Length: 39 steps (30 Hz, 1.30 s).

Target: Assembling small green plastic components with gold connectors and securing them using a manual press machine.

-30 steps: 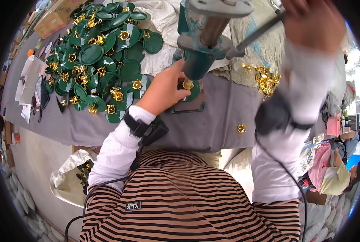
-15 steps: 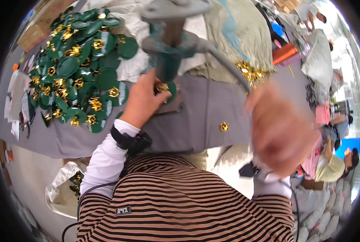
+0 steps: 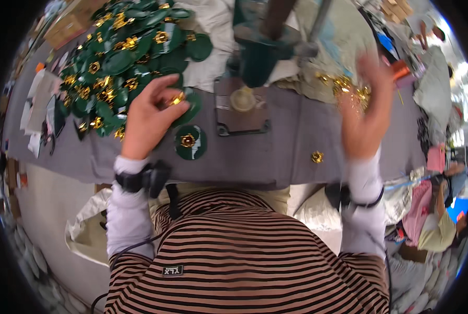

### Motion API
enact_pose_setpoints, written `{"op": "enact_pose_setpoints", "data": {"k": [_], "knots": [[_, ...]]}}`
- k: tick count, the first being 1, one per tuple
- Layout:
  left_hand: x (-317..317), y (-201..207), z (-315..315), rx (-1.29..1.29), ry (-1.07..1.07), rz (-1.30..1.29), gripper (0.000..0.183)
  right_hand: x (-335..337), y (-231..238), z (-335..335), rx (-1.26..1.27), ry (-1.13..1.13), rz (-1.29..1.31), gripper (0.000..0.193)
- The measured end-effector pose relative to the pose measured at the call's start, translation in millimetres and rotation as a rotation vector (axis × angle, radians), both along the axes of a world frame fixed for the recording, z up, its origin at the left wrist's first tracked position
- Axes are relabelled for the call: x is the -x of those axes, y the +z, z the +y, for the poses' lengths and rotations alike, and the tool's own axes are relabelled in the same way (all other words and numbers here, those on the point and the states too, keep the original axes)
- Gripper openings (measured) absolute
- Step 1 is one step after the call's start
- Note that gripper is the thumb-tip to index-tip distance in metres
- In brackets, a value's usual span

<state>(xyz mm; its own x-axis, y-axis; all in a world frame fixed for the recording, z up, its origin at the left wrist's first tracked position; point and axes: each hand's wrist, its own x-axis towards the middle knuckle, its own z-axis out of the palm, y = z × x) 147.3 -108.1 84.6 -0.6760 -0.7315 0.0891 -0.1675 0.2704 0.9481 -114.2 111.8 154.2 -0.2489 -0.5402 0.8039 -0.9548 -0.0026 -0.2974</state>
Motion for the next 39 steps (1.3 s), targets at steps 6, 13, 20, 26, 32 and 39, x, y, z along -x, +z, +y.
{"op": "enact_pose_setpoints", "data": {"k": [6,13,20,26,32,39], "knots": [[-58.7,-0.8,16.4,0.391,-0.201,-0.436,0.04,-26.8,-137.8,110.8,-0.637,-0.088,-0.117,0.039],[-45.6,-42.8,30.3,0.523,-0.183,-0.459,0.038,60.3,-130.2,90.8,-0.326,-0.521,0.13,0.04],[-34.2,-50.5,52.3,0.639,-0.147,-0.512,0.028,8.7,-149.4,20.4,-0.321,-0.212,0.113,0.048],[-89.6,-45.8,50.5,0.25,-0.121,-0.287,0.027,5.8,-160.6,15.6,-0.325,-0.095,0.016,0.045],[-279.1,-6.0,64.5,-0.026,0.342,-0.638,0.034,-0.5,-162.7,12.6,-0.291,-0.121,-0.082,0.044],[-249.5,-12.6,58.5,0.503,0.595,-0.42,0.026,-5.9,-155.5,10.7,-0.248,-0.125,-0.114,0.044]]}}
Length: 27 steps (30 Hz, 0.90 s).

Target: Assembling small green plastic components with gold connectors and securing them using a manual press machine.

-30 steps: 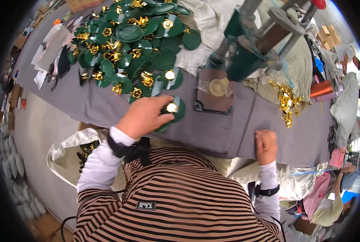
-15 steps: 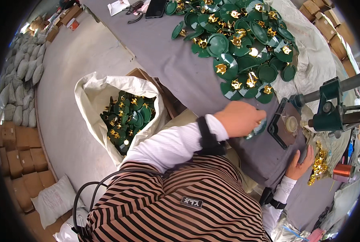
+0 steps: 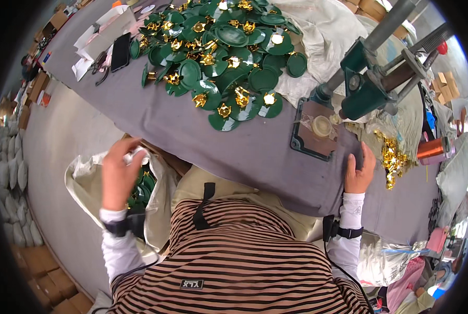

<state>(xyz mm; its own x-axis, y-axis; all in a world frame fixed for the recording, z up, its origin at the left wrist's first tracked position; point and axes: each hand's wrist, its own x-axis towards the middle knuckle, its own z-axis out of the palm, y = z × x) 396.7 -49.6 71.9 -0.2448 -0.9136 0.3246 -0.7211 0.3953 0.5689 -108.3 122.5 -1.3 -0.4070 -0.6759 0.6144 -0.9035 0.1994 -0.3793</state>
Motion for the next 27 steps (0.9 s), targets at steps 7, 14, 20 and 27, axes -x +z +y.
{"op": "enact_pose_setpoints", "data": {"k": [7,14,20,27], "knots": [[184.4,-5.5,-71.6,0.521,-0.434,-0.161,0.047,4.1,-3.4,7.5,0.027,-0.074,-0.109,0.043],[203.0,-10.0,-124.1,0.299,-0.505,-0.426,0.035,4.3,-6.3,3.9,0.109,-0.093,-0.318,0.044],[251.3,7.7,-44.8,0.186,-0.621,0.273,0.041,1.9,-1.9,3.5,0.093,-0.096,-0.347,0.045],[325.3,-65.2,-14.6,-0.13,-0.593,0.379,0.039,-0.2,5.0,6.0,0.127,-0.096,-0.44,0.043]]}}
